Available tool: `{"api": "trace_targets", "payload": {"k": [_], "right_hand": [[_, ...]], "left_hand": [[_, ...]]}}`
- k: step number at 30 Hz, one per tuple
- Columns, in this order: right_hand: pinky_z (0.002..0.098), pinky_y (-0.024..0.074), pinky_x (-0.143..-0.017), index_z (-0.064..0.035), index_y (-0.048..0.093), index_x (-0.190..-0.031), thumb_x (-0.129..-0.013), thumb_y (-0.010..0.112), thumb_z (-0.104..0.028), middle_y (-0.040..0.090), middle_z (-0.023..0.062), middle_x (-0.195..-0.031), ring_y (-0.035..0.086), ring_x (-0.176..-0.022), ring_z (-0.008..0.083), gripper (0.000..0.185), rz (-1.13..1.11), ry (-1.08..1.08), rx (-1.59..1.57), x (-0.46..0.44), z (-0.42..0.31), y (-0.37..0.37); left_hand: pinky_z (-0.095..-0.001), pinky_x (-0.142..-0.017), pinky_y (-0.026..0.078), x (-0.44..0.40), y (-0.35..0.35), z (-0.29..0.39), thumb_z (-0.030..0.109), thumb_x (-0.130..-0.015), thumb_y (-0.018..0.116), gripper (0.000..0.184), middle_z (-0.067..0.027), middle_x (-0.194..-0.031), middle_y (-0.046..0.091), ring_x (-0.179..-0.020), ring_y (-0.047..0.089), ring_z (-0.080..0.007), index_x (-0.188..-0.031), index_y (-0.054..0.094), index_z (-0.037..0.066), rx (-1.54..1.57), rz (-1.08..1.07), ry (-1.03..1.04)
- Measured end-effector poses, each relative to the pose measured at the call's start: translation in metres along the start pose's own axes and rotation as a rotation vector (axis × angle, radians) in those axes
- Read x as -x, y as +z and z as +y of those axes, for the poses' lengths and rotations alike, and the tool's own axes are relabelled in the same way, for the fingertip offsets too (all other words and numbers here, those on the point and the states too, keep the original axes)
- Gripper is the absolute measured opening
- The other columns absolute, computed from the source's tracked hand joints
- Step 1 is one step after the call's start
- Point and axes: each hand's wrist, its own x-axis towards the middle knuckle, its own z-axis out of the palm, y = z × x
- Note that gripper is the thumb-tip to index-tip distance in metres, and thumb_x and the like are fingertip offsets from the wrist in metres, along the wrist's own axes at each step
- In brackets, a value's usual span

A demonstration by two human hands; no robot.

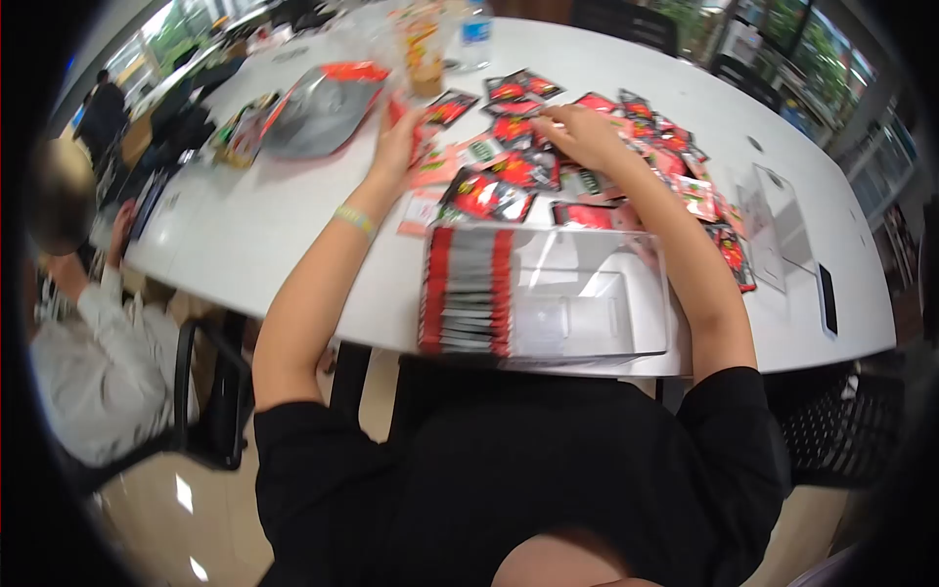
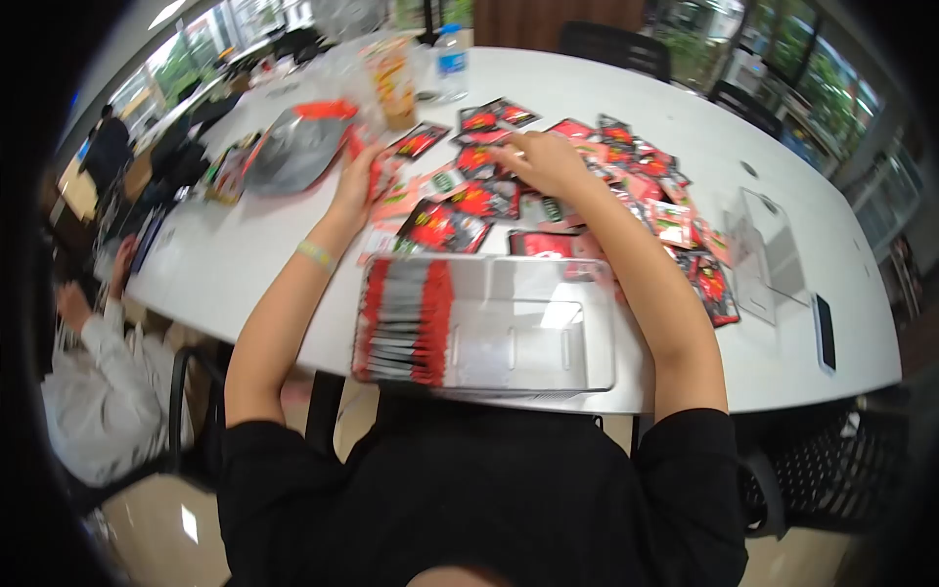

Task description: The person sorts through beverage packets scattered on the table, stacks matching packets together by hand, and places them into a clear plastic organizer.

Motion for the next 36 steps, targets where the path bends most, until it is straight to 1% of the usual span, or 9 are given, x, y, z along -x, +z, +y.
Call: {"api": "trace_targets", "payload": {"k": [6,9,11,13,17,22,25,29,36], "right_hand": [[0.0465,0.0415,-0.086,-0.0069,0.053,-0.118,-0.084,0.041,-0.057,0.056,0.0207,-0.109,0.054,-0.103,0.0349,0.061,0.306,0.258,0.221,0.094,0.064,-0.039],[0.0567,0.0334,-0.091,-0.0123,0.040,-0.131,-0.083,0.038,-0.063,0.050,0.0191,-0.121,0.044,-0.117,0.0324,0.070,-0.056,0.826,0.375,0.121,0.095,-0.045],[0.0544,0.0271,-0.097,-0.0131,0.036,-0.134,-0.082,0.036,-0.066,0.046,0.0191,-0.127,0.042,-0.120,0.0323,0.075,0.022,0.748,0.301,0.125,0.094,-0.033],[0.0526,0.0205,-0.102,-0.0134,0.029,-0.138,-0.079,0.033,-0.071,0.035,0.0185,-0.137,0.034,-0.126,0.0316,0.082,-0.058,0.677,-0.557,0.114,0.067,-0.052],[0.0407,0.0268,-0.101,-0.0118,0.028,-0.139,-0.080,0.022,-0.074,0.042,0.0140,-0.131,0.039,-0.118,0.0269,0.086,0.181,0.576,-0.771,0.119,0.062,-0.075],[0.0401,0.0259,-0.103,-0.0085,0.030,-0.138,-0.082,0.032,-0.069,0.039,0.0188,-0.133,0.035,-0.125,0.0277,0.083,-0.113,0.713,-0.405,0.136,0.087,-0.072],[0.0399,0.0254,-0.102,-0.0018,0.025,-0.138,-0.075,0.044,-0.071,0.024,0.0273,-0.140,0.039,-0.123,0.0304,0.096,-0.287,0.561,0.248,0.136,0.089,-0.050],[0.0446,0.0205,-0.105,-0.0074,0.027,-0.139,-0.065,0.049,-0.076,0.023,0.0289,-0.139,0.018,-0.134,0.0345,0.103,-0.254,0.397,-0.030,0.131,0.090,-0.047],[0.0487,0.0142,-0.105,-0.0173,0.031,-0.139,-0.074,0.060,-0.051,0.021,0.0179,-0.144,0.011,-0.136,0.0315,0.078,-0.209,0.051,-0.023,0.121,0.036,-0.042]], "left_hand": [[-0.0287,-0.053,0.051,0.012,0.012,0.005,0.020,-0.083,0.056,0.044,-0.0081,-0.087,0.059,-0.064,0.059,-0.0150,-0.119,0.031,0.012,0.006,0.075,0.032],[-0.0290,-0.058,0.052,0.009,0.006,0.006,0.021,-0.084,0.055,0.035,-0.0094,-0.096,0.058,-0.078,0.061,-0.0179,-0.109,0.035,0.008,-0.050,-0.004,-0.040],[-0.0293,-0.059,0.052,0.008,0.007,0.001,0.021,-0.084,0.055,0.034,-0.0094,-0.097,0.058,-0.079,0.061,-0.0181,-0.108,0.035,0.008,-0.049,0.009,-0.022],[-0.0296,-0.060,0.052,0.007,0.011,0.003,0.021,-0.083,0.056,0.034,-0.0094,-0.097,0.057,-0.081,0.061,-0.0182,-0.107,0.036,0.007,-0.040,0.027,0.001],[-0.0306,-0.063,0.052,0.000,-0.001,-0.001,0.021,-0.083,0.057,0.033,-0.0095,-0.098,0.058,-0.083,0.061,-0.0186,-0.107,0.037,0.009,-0.058,-0.034,-0.064],[-0.0311,-0.063,0.053,0.003,0.003,0.002,0.020,-0.083,0.058,0.036,-0.0101,-0.097,0.059,-0.083,0.062,-0.0185,-0.109,0.037,0.009,-0.060,-0.048,-0.057],[-0.0308,-0.063,0.052,0.009,0.008,0.005,0.020,-0.082,0.059,0.039,-0.0103,-0.098,0.059,-0.083,0.062,-0.0183,-0.112,0.037,0.009,-0.079,-0.051,-0.031],[-0.0303,-0.065,0.052,0.009,0.008,0.004,0.020,-0.082,0.059,0.041,-0.0105,-0.099,0.058,-0.083,0.061,-0.0182,-0.114,0.036,0.008,-0.095,-0.048,-0.010],[-0.0304,-0.071,0.050,0.012,0.012,0.007,0.019,-0.082,0.059,0.049,-0.0124,-0.101,0.057,-0.085,0.060,-0.0191,-0.121,0.033,0.006,-0.114,-0.066,-0.007]]}}
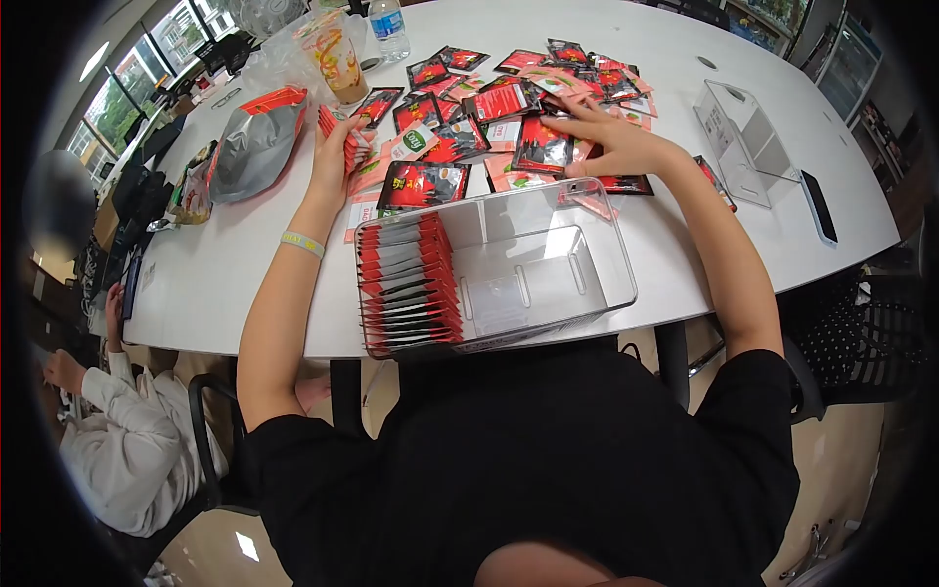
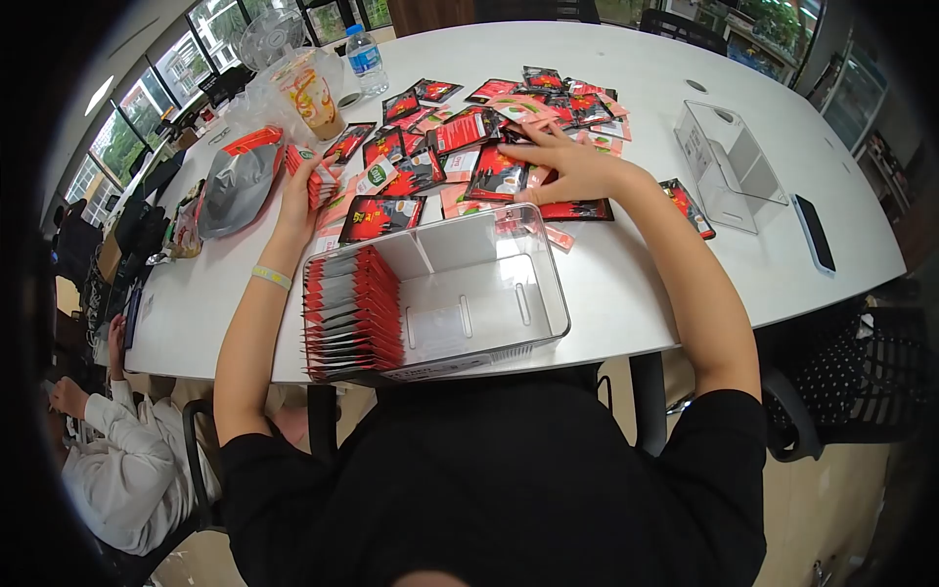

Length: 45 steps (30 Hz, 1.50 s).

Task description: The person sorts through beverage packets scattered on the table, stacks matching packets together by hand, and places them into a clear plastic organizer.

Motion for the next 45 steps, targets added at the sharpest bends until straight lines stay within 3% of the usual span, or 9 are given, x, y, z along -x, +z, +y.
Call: {"api": "trace_targets", "payload": {"k": [3,5,9,13,14,23,25,38,45], "right_hand": [[0.0562,0.0135,-0.104,-0.0184,0.031,-0.138,-0.073,0.058,-0.059,0.022,0.0127,-0.145,0.013,-0.136,0.0300,0.082,-0.042,0.162,0.160,-0.003,0.006,0.002],[0.0607,0.0077,-0.102,-0.0233,0.034,-0.136,-0.067,0.049,-0.074,0.022,0.0201,-0.143,0.018,-0.134,0.0349,0.087,0.028,0.435,0.273,-0.006,0.024,-0.003],[0.0641,0.0104,-0.100,-0.0183,0.036,-0.135,-0.072,0.042,-0.074,0.025,0.0233,-0.140,0.016,-0.133,0.0377,0.084,0.057,0.780,0.379,0.003,0.042,-0.011],[0.0634,0.0091,-0.100,-0.0217,0.031,-0.138,-0.075,0.040,-0.073,0.013,0.0190,-0.146,0.012,-0.135,0.0366,0.082,0.333,0.483,0.342,0.006,0.047,0.003],[0.0622,0.0063,-0.102,-0.0248,0.029,-0.139,-0.075,0.040,-0.073,0.012,0.0177,-0.146,0.011,-0.135,0.0351,0.080,0.186,0.405,0.329,0.004,0.044,0.000],[0.0657,0.0089,-0.099,-0.0231,0.031,-0.138,-0.087,0.038,-0.055,0.014,0.0128,-0.147,0.011,-0.135,0.0342,0.061,0.096,0.593,0.519,0.002,0.036,0.005],[0.0658,0.0080,-0.100,-0.0195,0.033,-0.137,-0.086,0.038,-0.057,0.015,0.0144,-0.146,0.009,-0.136,0.0331,0.063,0.064,0.427,0.336,0.007,0.026,0.000],[0.0626,0.0080,-0.101,0.0026,0.034,-0.133,-0.061,0.050,-0.079,0.014,0.0234,-0.144,0.005,-0.136,0.0348,0.110,-0.274,0.593,0.393,0.020,0.017,-0.028],[0.0530,0.0222,-0.102,-0.0056,0.042,-0.130,-0.082,0.051,-0.054,0.035,0.0173,-0.137,0.036,-0.125,0.0319,0.069,-0.020,0.531,0.270,0.015,0.036,-0.018]], "left_hand": [[-0.0307,-0.074,0.050,0.001,0.001,0.000,0.018,-0.081,0.058,0.054,-0.0135,-0.102,0.055,-0.086,0.060,-0.0194,-0.126,0.030,0.005,-0.005,-0.005,0.014],[-0.0308,-0.073,0.050,-0.001,0.000,-0.001,0.019,-0.081,0.059,0.055,-0.0132,-0.101,0.056,-0.085,0.060,-0.0190,-0.126,0.030,0.005,-0.009,-0.005,0.013],[-0.0304,-0.072,0.050,0.000,0.001,0.000,0.019,-0.081,0.059,0.052,-0.0130,-0.101,0.056,-0.085,0.060,-0.0186,-0.123,0.032,0.004,-0.024,0.007,0.017],[-0.0295,-0.070,0.050,0.002,0.003,0.001,0.019,-0.081,0.060,0.045,-0.0125,-0.099,0.057,-0.084,0.061,-0.0183,-0.116,0.035,0.005,-0.015,0.008,0.021],[-0.0294,-0.070,0.050,0.002,0.003,0.001,0.019,-0.081,0.060,0.043,-0.0123,-0.099,0.057,-0.084,0.061,-0.0182,-0.113,0.036,0.005,-0.015,0.009,0.014],[-0.0307,-0.070,0.051,-0.003,-0.001,-0.002,0.019,-0.080,0.060,0.042,-0.0119,-0.098,0.057,-0.085,0.061,-0.0187,-0.112,0.036,0.005,-0.020,-0.012,-0.009],[-0.0309,-0.071,0.051,-0.005,-0.002,-0.003,0.019,-0.080,0.060,0.042,-0.0122,-0.099,0.057,-0.085,0.061,-0.0189,-0.113,0.036,0.005,-0.014,-0.014,-0.006],[-0.0315,-0.072,0.051,-0.005,-0.003,-0.003,0.019,-0.080,0.060,0.042,-0.0136,-0.100,0.057,-0.087,0.061,-0.0208,-0.111,0.036,0.004,-0.019,-0.029,-0.009],[-0.0315,-0.071,0.051,-0.004,-0.002,-0.002,0.019,-0.080,0.060,0.042,-0.0135,-0.100,0.057,-0.086,0.062,-0.0209,-0.111,0.036,0.004,-0.025,-0.030,-0.012]]}}
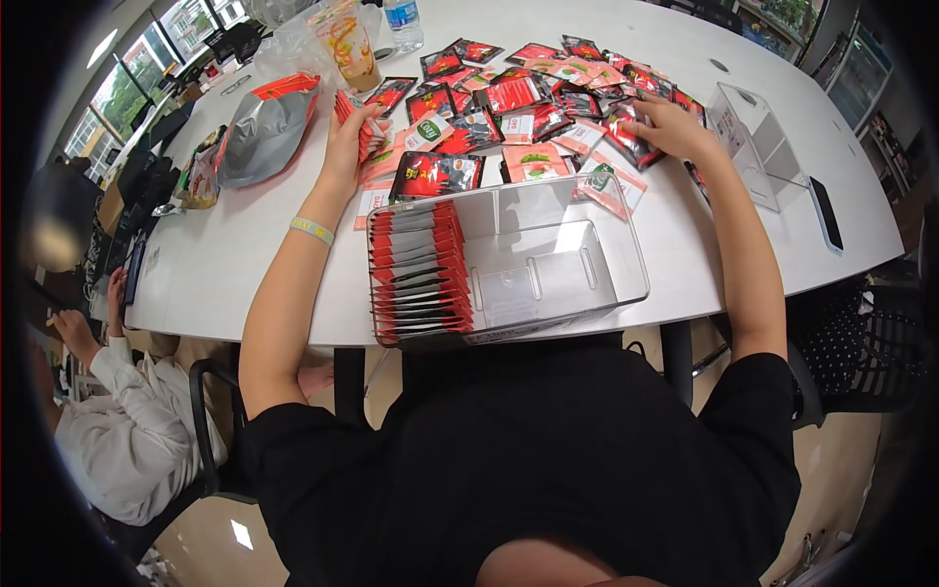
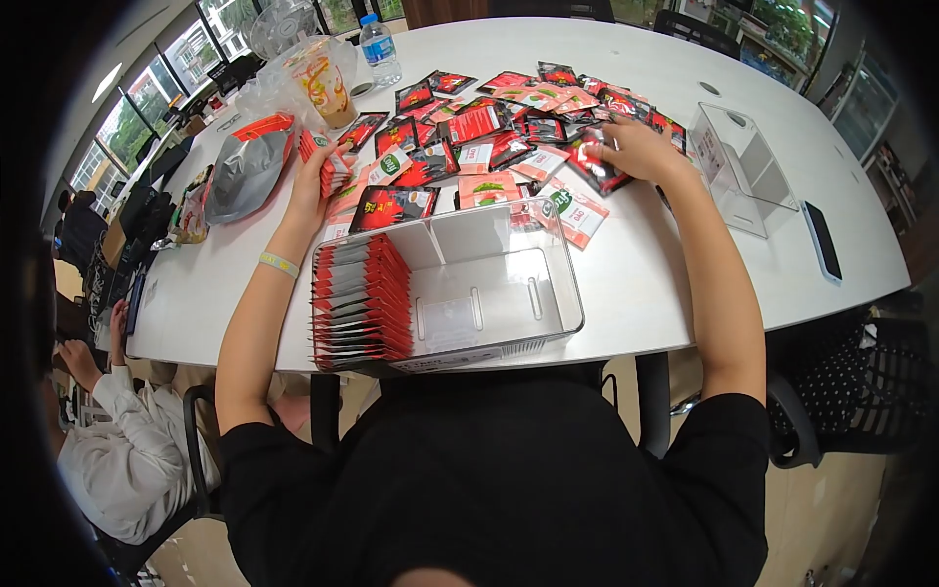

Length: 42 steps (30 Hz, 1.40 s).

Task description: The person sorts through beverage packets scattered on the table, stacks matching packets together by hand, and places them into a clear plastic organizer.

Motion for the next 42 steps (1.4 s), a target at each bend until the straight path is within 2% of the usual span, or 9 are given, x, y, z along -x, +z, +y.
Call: {"api": "trace_targets", "payload": {"k": [3,12,16,20,23,30,33,38,42], "right_hand": [[0.0608,0.0272,-0.091,-0.0130,0.053,-0.119,-0.088,0.049,-0.041,0.062,0.0080,-0.105,0.056,-0.102,0.0247,0.042,0.249,-0.094,-0.006,-0.015,0.019,0.015],[0.0333,0.0424,-0.087,-0.0124,0.045,-0.129,-0.075,0.062,-0.007,0.058,0.0146,-0.113,0.056,-0.101,0.0258,0.057,-0.067,-0.129,-0.216,0.004,0.023,-0.015],[0.0328,0.0367,-0.096,-0.0129,0.047,-0.128,-0.073,0.066,-0.014,0.043,0.0134,-0.133,0.043,-0.120,0.0261,0.058,-0.171,-0.178,-0.103,0.006,0.027,-0.020],[0.0380,0.0312,-0.101,-0.0103,0.052,-0.122,-0.077,0.062,-0.020,0.045,0.0166,-0.130,0.041,-0.122,0.0270,0.047,0.018,-0.332,-0.151,0.005,0.005,-0.005],[0.0535,0.0232,-0.101,-0.0032,0.060,-0.101,-0.076,0.059,-0.024,0.064,0.0154,-0.092,0.058,-0.096,0.0277,0.033,0.077,-0.242,-0.045,0.004,-0.023,-0.001],[0.0507,0.0250,-0.101,-0.0025,0.064,-0.085,-0.070,0.058,-0.017,0.062,0.0148,-0.071,0.060,-0.076,0.0286,0.022,0.186,-0.359,0.112,-0.003,-0.021,0.000],[0.0443,0.0376,-0.092,-0.0031,0.066,-0.088,-0.069,0.056,-0.012,0.058,0.0147,-0.062,0.059,-0.066,0.0242,0.023,0.274,-0.421,0.248,-0.004,-0.019,0.004],[0.0212,0.0454,-0.064,0.0012,0.064,-0.102,-0.076,0.049,-0.003,0.063,0.0059,-0.074,0.053,-0.064,0.0069,0.030,0.140,-0.313,-1.036,0.003,-0.015,-0.016],[0.0175,0.0433,-0.063,0.0001,0.064,-0.088,-0.080,0.049,-0.004,0.065,0.0058,-0.088,0.054,-0.069,0.0047,0.017,0.302,-0.433,-1.210,0.007,-0.025,-0.022]], "left_hand": [[-0.0317,-0.072,0.051,0.000,0.001,0.000,0.019,-0.080,0.060,0.040,-0.0130,-0.099,0.057,-0.086,0.062,-0.0210,-0.109,0.037,0.004,0.002,-0.008,0.017],[-0.0311,-0.073,0.050,0.000,-0.001,-0.001,0.019,-0.081,0.059,0.059,-0.0131,-0.100,0.057,-0.087,0.061,-0.0196,-0.129,0.028,0.006,0.008,-0.020,0.003],[-0.0310,-0.073,0.050,0.000,-0.001,0.000,0.019,-0.081,0.059,0.058,-0.0132,-0.100,0.057,-0.087,0.061,-0.0193,-0.128,0.029,0.006,0.011,-0.019,0.001],[-0.0294,-0.071,0.051,-0.001,0.000,-0.002,0.018,-0.081,0.059,0.058,-0.0123,-0.100,0.057,-0.085,0.061,-0.0184,-0.129,0.028,0.006,0.010,-0.014,0.018],[-0.0266,-0.066,0.050,0.011,0.011,0.007,0.015,-0.081,0.058,0.056,-0.0114,-0.099,0.057,-0.083,0.061,-0.0177,-0.128,0.030,0.006,-0.040,0.001,0.102],[-0.0242,-0.061,0.050,0.009,0.011,0.004,0.016,-0.081,0.059,0.051,-0.0100,-0.097,0.057,-0.081,0.061,-0.0163,-0.124,0.034,0.005,-0.014,0.022,0.099],[-0.0245,-0.062,0.050,0.010,0.012,0.005,0.017,-0.082,0.060,0.049,-0.0096,-0.097,0.056,-0.082,0.061,-0.0163,-0.123,0.035,0.005,-0.044,0.013,0.103],[-0.0245,-0.062,0.050,0.009,0.013,0.003,0.020,-0.082,0.061,0.048,-0.0107,-0.101,0.053,-0.082,0.061,-0.0173,-0.120,0.036,0.005,-0.063,-0.023,0.125],[-0.0245,-0.061,0.051,0.009,0.015,0.001,0.020,-0.082,0.061,0.046,-0.0111,-0.103,0.052,-0.083,0.061,-0.0178,-0.119,0.037,0.005,-0.053,-0.011,0.142]]}}
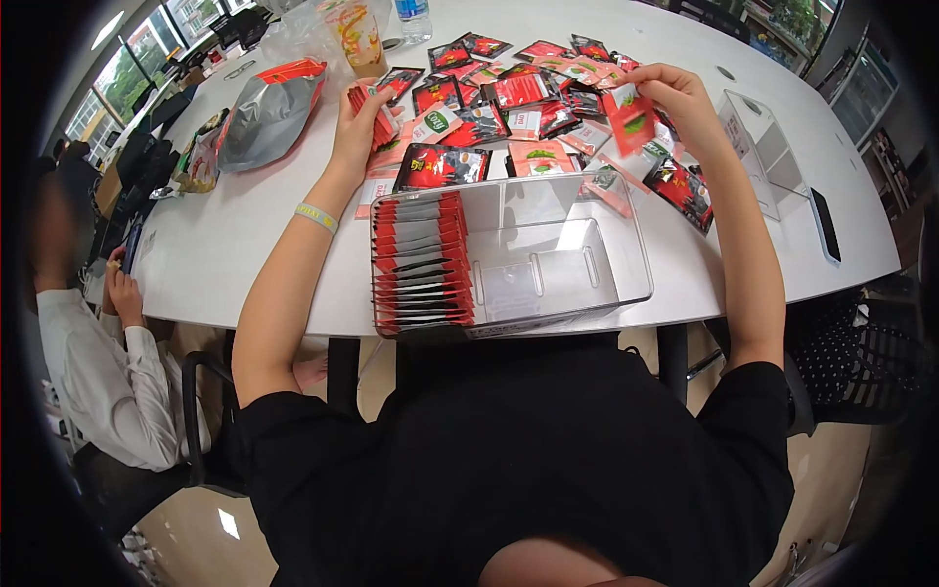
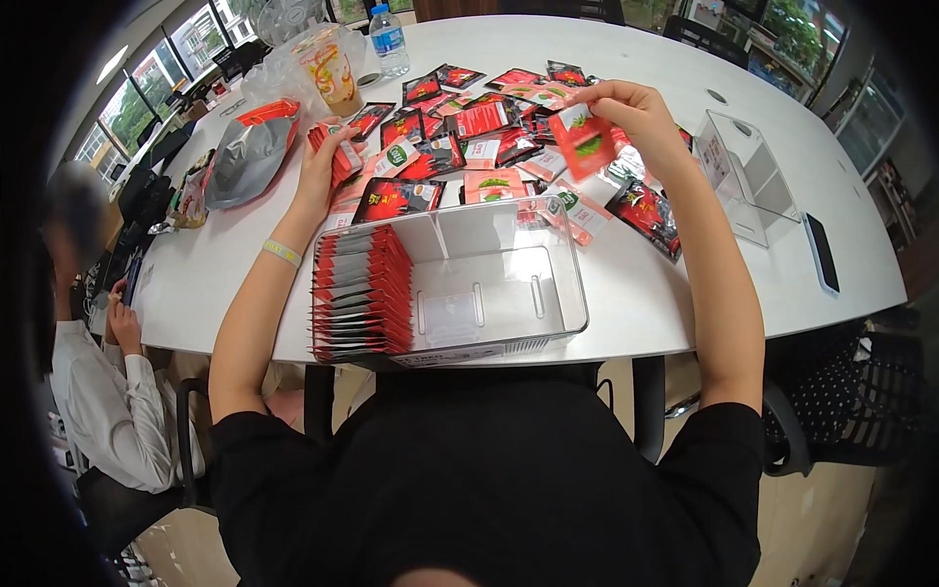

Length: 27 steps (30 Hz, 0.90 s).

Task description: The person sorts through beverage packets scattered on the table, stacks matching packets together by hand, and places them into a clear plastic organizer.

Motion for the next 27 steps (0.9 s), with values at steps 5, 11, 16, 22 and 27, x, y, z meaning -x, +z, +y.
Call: {"api": "trace_targets", "payload": {"k": [5,11,16,22,27], "right_hand": [[0.0176,0.0453,-0.064,-0.0006,0.064,-0.085,-0.080,0.054,-0.005,0.065,0.0061,-0.089,0.055,-0.069,0.0039,0.012,-0.032,0.104,-0.198,-0.001,-0.004,0.004],[0.0172,0.0470,-0.065,0.0007,0.063,-0.088,-0.080,0.058,-0.003,0.063,0.0044,-0.083,0.057,-0.070,0.0055,0.010,0.062,0.098,-0.103,0.004,-0.017,0.026],[0.0194,0.0456,-0.062,0.0012,0.062,-0.086,-0.077,0.055,-0.003,0.064,0.0040,-0.076,0.058,-0.070,0.0074,0.012,0.156,-0.080,0.095,-0.008,-0.015,0.036],[0.0284,0.0486,-0.070,0.0006,0.060,-0.085,-0.078,0.057,-0.007,0.064,0.0067,-0.078,0.061,-0.073,0.0122,0.010,-0.009,-0.257,0.521,-0.051,-0.035,0.105],[0.0282,0.0494,-0.074,-0.0007,0.060,-0.095,-0.081,0.056,-0.010,0.063,0.0085,-0.086,0.060,-0.082,0.0146,0.017,-0.257,-0.237,0.388,-0.053,-0.045,0.162]], "left_hand": [[-0.0267,-0.064,0.052,0.002,0.001,0.005,0.018,-0.082,0.060,0.041,-0.0110,-0.105,0.051,-0.087,0.061,-0.0199,-0.115,0.040,0.007,0.043,-0.065,-0.001],[-0.0182,-0.051,0.039,0.011,0.015,0.013,0.016,-0.080,0.066,0.044,-0.0032,-0.091,0.050,-0.062,0.047,-0.0050,-0.116,0.042,0.011,-0.286,-0.163,0.301],[-0.0238,-0.066,0.044,0.018,0.028,0.017,0.024,-0.077,0.070,0.050,-0.0072,-0.099,0.052,-0.077,0.053,-0.0111,-0.115,0.042,0.008,-0.360,-0.210,0.375],[-0.0335,-0.089,0.040,0.031,0.043,0.025,0.029,-0.070,0.076,0.066,-0.0118,-0.111,0.049,-0.099,0.051,-0.0198,-0.120,0.038,0.008,-0.706,-0.318,0.588],[-0.0340,-0.095,0.038,0.033,0.043,0.014,0.025,-0.069,0.077,0.080,-0.0172,-0.121,0.047,-0.115,0.047,-0.0237,-0.126,0.024,0.005,-0.629,-0.339,0.575]]}}
